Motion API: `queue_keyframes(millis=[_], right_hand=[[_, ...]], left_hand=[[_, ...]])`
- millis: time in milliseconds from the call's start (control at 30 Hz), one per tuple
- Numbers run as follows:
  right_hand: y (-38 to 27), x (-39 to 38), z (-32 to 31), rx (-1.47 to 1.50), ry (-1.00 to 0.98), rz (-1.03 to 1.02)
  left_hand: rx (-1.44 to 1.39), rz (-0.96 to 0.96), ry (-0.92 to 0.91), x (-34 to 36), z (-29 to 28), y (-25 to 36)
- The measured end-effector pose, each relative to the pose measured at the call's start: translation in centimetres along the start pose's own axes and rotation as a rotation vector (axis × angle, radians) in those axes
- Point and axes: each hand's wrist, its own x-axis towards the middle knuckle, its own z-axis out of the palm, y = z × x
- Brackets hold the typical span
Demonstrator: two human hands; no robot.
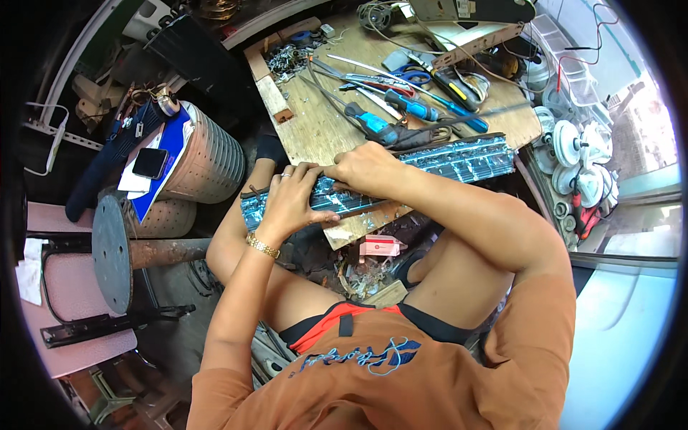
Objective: The person uses a screwdriver and a hammer to work on a metal air conditioning component, then uses a cloth to wipe down small parts before organizing currency notes.
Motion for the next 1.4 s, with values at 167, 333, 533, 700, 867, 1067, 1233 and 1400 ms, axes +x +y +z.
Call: queue_keyframes(millis=[167, 333, 533, 700, 867, 1067, 1233, 1400], right_hand=[[-1.0, 0.2, -1.1, -0.071, 0.011, -0.046], [-2.3, 1.7, -5.4, -0.17, -0.095, -0.108], [0.3, 0.5, -12.2, 0.191, -0.123, 0.178], [2.0, -1.6, -15.8, -0.001, 0.236, 0.111], [2.0, -2.3, -17.5, -0.179, 0.407, 0.209], [-1.8, -0.2, -13.7, 0.067, 0.608, 0.313], [-3.2, 0.8, -14.5, 0.238, 0.559, 0.283], [-3.2, -0.3, -14.4, 0.435, 0.465, 0.156]], left_hand=[[0.029, -0.012, -0.038, 0.4, 0.3, 0.5], [0.062, -0.036, -0.091, 0.8, -0.8, 0.8], [-0.062, 0.146, 0.19, 0.5, -5.2, 1.4], [-0.634, 0.078, 0.29, 1.5, -8.6, 1.8], [-1.256, -0.055, 0.255, 2.3, -8.1, 2.1], [-1.506, 0.063, 0.425, 4.8, -5.0, 6.9], [-1.719, 0.239, 0.603, 7.2, -8.1, 10.4], [-1.788, 0.351, 0.411, 7.0, -9.8, 8.2]])
